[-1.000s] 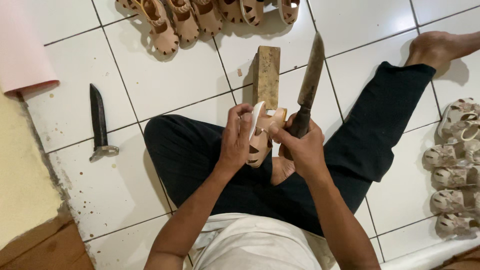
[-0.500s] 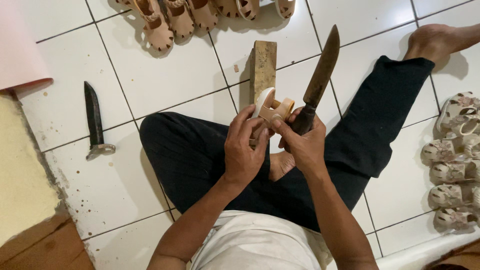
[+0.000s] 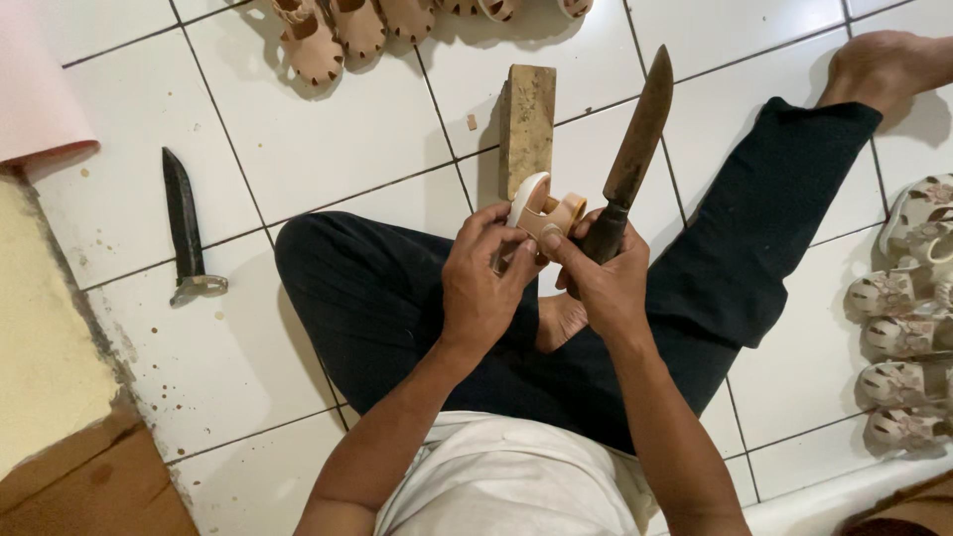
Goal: The person sits on a tiled floor and uses a knife to scrape and shape the edges of small shoe parts against a wooden block. They handle several shoe parts one at a time, scraping the edges and placing them aside.
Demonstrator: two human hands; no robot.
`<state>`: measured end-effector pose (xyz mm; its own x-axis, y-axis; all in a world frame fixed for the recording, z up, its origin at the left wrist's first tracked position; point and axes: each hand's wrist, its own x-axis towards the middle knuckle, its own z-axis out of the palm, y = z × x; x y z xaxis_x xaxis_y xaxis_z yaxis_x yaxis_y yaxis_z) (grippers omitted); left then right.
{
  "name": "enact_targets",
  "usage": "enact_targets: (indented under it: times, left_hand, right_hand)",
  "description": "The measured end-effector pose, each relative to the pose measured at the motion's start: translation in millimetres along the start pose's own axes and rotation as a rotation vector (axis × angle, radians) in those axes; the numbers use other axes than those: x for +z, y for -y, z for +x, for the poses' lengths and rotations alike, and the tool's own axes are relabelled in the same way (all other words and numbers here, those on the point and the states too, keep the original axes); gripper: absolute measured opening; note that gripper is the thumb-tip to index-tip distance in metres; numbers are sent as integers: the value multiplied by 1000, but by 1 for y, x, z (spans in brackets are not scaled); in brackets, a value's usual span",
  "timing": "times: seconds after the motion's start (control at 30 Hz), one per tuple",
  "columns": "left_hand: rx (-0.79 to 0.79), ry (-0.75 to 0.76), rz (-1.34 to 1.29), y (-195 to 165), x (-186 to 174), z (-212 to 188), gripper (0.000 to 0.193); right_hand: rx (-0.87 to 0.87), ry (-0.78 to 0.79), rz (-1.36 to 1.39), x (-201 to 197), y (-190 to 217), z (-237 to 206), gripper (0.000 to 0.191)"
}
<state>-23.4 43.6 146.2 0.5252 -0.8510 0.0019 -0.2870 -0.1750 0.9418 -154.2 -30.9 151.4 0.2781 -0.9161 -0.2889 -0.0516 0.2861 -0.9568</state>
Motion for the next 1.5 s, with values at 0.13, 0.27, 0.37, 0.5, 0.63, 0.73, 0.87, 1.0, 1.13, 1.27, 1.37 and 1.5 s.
enact_targets:
  times: [0.13, 0.27, 0.37, 0.5, 0.63, 0.73, 0.87, 1.0, 1.13, 1.27, 1.37, 1.5]
  left_hand:
    - [-27, 16, -55, 0, 2, 2, 14]
    - [-88, 59, -92, 5, 4, 3, 14]
    - [-61, 53, -76, 10, 7, 3, 13]
    - [0, 54, -104, 17, 8, 3, 11]
    - [93, 66, -126, 25, -3, -1, 13]
    - [91, 122, -173, 39, -15, -3, 14]
    - [69, -100, 157, 72, -24, 15, 9]
    - [173, -240, 382, 102, -15, 44, 5]
    - [143, -141, 222, 106, 21, 62, 4]
    - [161, -69, 94, 106, 36, 67, 7]
    - [180, -32, 210, 105, 47, 74, 6]
    - [107, -4, 274, 98, 62, 84, 5]
  right_hand:
    - [-26, 8, 5, -1, -3, 2, 29]
    - [21, -16, -33, -3, -3, 3, 31]
    - [20, -17, -36, -2, -4, 3, 31]
    - [21, -20, -8, -3, -8, 6, 33]
    - [95, -40, 33, -3, -17, 10, 32]
    - [93, 13, 188, 4, -32, 18, 31]
    - [-120, -64, -49, -1, -52, 29, 22]
    - [-188, -106, -200, -5, -64, 53, 32]
    - [-49, -61, -287, 8, -73, 66, 35]
    - [-37, -80, -231, 9, -79, 68, 33]
    - [-30, -87, -223, 7, -83, 68, 29]
    - [-101, -76, -201, 6, -88, 72, 29]
